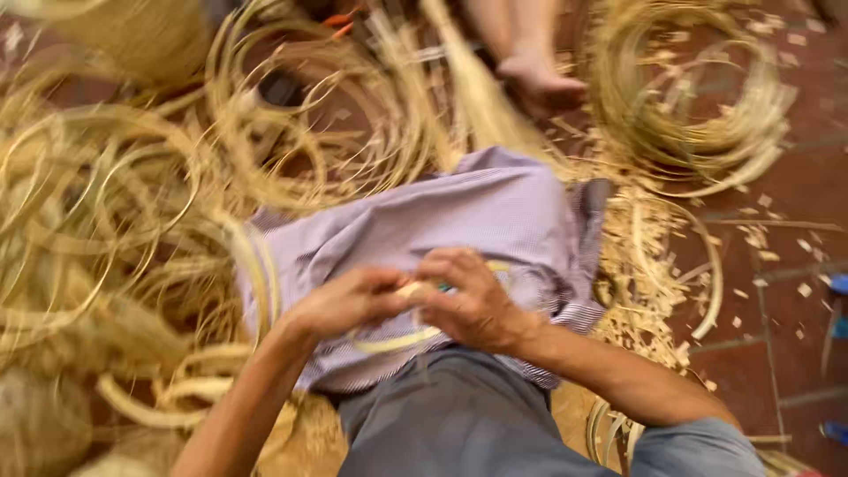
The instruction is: The person weaves a thin bamboo strip around a circular bamboo frame to create a basket rim. They repeatedly tuck and pull the strip through the weave, occasionally using a pair of scissors to trim excess material.
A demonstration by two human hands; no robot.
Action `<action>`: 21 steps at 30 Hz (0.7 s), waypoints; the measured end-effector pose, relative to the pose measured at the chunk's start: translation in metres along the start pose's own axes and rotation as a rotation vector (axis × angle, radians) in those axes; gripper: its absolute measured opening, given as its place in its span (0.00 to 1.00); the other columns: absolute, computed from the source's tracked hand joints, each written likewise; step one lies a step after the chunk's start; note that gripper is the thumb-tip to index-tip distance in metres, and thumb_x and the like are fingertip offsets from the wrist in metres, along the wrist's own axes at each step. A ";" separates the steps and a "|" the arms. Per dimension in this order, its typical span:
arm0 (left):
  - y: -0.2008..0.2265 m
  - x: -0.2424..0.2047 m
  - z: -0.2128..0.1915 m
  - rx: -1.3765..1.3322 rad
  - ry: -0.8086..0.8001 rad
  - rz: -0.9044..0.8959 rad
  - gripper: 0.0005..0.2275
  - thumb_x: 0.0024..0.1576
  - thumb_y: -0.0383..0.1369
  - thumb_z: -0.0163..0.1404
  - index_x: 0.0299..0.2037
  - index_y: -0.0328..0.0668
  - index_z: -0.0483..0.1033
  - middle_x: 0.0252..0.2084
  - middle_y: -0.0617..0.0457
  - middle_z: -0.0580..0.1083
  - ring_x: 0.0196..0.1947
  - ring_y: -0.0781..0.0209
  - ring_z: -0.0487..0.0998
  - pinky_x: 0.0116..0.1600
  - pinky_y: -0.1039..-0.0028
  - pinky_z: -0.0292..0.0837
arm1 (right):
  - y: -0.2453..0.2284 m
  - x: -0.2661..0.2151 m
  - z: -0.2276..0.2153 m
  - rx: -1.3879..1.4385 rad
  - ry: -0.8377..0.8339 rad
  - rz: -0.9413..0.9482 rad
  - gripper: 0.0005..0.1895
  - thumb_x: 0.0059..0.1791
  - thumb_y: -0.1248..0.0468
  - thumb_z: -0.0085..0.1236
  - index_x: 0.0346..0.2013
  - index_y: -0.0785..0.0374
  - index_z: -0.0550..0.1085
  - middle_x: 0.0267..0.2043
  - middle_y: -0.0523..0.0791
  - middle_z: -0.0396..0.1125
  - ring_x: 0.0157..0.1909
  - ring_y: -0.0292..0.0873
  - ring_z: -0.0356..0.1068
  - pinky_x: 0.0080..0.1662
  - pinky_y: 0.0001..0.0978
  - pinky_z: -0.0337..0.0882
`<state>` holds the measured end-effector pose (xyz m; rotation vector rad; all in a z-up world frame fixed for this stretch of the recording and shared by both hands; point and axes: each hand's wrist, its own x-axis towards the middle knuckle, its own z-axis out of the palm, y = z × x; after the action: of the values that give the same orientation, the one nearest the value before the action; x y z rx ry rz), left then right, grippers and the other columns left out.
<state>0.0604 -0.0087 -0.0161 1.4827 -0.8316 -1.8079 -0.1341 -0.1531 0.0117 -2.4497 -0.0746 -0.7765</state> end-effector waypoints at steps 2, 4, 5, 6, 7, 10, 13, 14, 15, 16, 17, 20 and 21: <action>-0.008 0.005 0.006 0.017 0.093 0.119 0.09 0.62 0.33 0.54 0.45 0.33 0.78 0.33 0.59 0.72 0.33 0.69 0.70 0.37 0.75 0.67 | 0.007 -0.009 -0.002 0.016 -0.040 0.042 0.11 0.46 0.61 0.64 0.43 0.56 0.77 0.40 0.45 0.69 0.44 0.49 0.71 0.43 0.45 0.73; -0.021 0.001 0.025 0.248 0.424 0.329 0.09 0.58 0.31 0.56 0.45 0.36 0.78 0.33 0.56 0.76 0.32 0.67 0.76 0.39 0.75 0.73 | 0.020 -0.005 0.001 0.092 -0.166 0.142 0.12 0.49 0.59 0.66 0.47 0.57 0.81 0.31 0.45 0.71 0.35 0.47 0.70 0.36 0.42 0.72; -0.026 -0.001 0.038 0.501 0.670 0.438 0.08 0.56 0.30 0.57 0.43 0.37 0.78 0.29 0.54 0.75 0.27 0.63 0.76 0.34 0.72 0.71 | 0.027 0.001 0.004 0.124 -0.204 0.253 0.09 0.51 0.58 0.64 0.44 0.57 0.80 0.30 0.46 0.71 0.35 0.47 0.71 0.36 0.41 0.72; -0.030 -0.001 0.052 0.600 0.765 0.511 0.09 0.57 0.30 0.56 0.46 0.36 0.77 0.30 0.52 0.74 0.28 0.61 0.75 0.35 0.72 0.70 | 0.036 0.009 0.007 0.169 -0.243 0.356 0.08 0.52 0.57 0.62 0.40 0.57 0.80 0.30 0.46 0.72 0.34 0.47 0.72 0.35 0.41 0.72; -0.032 -0.001 0.067 0.697 0.859 0.588 0.10 0.59 0.29 0.55 0.48 0.34 0.75 0.31 0.50 0.73 0.29 0.59 0.74 0.36 0.71 0.70 | 0.044 0.019 0.011 0.217 -0.281 0.457 0.08 0.54 0.56 0.60 0.37 0.57 0.80 0.29 0.47 0.72 0.33 0.48 0.74 0.35 0.40 0.72; -0.028 0.000 0.077 0.878 0.926 0.641 0.10 0.59 0.27 0.53 0.50 0.35 0.75 0.34 0.46 0.73 0.32 0.56 0.74 0.36 0.69 0.70 | 0.061 0.041 0.019 0.353 -0.498 0.386 0.07 0.49 0.58 0.62 0.37 0.57 0.81 0.28 0.48 0.75 0.29 0.46 0.74 0.34 0.39 0.72; -0.024 -0.003 0.045 0.596 0.699 0.456 0.08 0.59 0.30 0.52 0.46 0.37 0.76 0.32 0.52 0.74 0.28 0.64 0.74 0.32 0.74 0.71 | 0.051 0.033 0.028 0.275 -0.526 0.658 0.19 0.53 0.53 0.58 0.57 0.52 0.73 0.26 0.45 0.73 0.28 0.46 0.75 0.33 0.41 0.73; -0.023 -0.004 0.029 0.433 0.598 0.360 0.07 0.59 0.31 0.53 0.44 0.37 0.76 0.30 0.56 0.74 0.25 0.68 0.74 0.30 0.77 0.71 | 0.042 0.026 0.029 0.267 -0.331 0.442 0.17 0.51 0.58 0.56 0.54 0.54 0.72 0.33 0.46 0.72 0.34 0.47 0.74 0.39 0.41 0.74; -0.022 -0.004 0.010 0.250 0.432 0.187 0.08 0.61 0.32 0.52 0.44 0.36 0.76 0.29 0.56 0.71 0.24 0.68 0.71 0.29 0.77 0.67 | 0.028 0.016 0.029 0.259 -0.142 0.221 0.15 0.50 0.63 0.55 0.51 0.55 0.70 0.39 0.48 0.72 0.41 0.47 0.74 0.44 0.41 0.74; -0.021 -0.001 -0.007 0.068 0.279 0.027 0.09 0.62 0.34 0.52 0.43 0.34 0.76 0.27 0.56 0.69 0.24 0.68 0.67 0.28 0.77 0.63 | 0.021 0.009 0.027 0.249 0.038 -0.024 0.14 0.48 0.68 0.53 0.49 0.57 0.69 0.46 0.50 0.72 0.47 0.48 0.73 0.50 0.41 0.75; -0.022 0.002 -0.020 -0.114 0.122 -0.129 0.10 0.64 0.35 0.51 0.43 0.33 0.76 0.26 0.56 0.66 0.23 0.69 0.63 0.27 0.78 0.58 | 0.019 0.004 0.023 0.198 0.059 -0.041 0.15 0.47 0.65 0.55 0.48 0.56 0.71 0.46 0.48 0.71 0.48 0.49 0.72 0.50 0.42 0.75; -0.027 0.011 -0.025 -0.007 -0.004 -0.047 0.08 0.61 0.35 0.50 0.44 0.39 0.75 0.30 0.61 0.70 0.26 0.74 0.63 0.29 0.81 0.60 | 0.018 0.001 0.015 0.096 0.073 -0.051 0.14 0.45 0.60 0.62 0.44 0.54 0.75 0.42 0.44 0.71 0.45 0.48 0.71 0.45 0.41 0.74; -0.025 0.018 -0.016 -0.028 0.086 -0.044 0.07 0.60 0.33 0.51 0.44 0.41 0.76 0.31 0.62 0.71 0.26 0.75 0.64 0.29 0.82 0.60 | 0.027 0.006 0.009 0.070 0.025 -0.043 0.11 0.47 0.58 0.64 0.41 0.55 0.75 0.40 0.42 0.72 0.42 0.47 0.71 0.42 0.40 0.74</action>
<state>0.0717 -0.0097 -0.0487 1.5605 -0.7340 -1.7667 -0.1188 -0.1714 -0.0051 -2.3789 -0.1429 -0.8100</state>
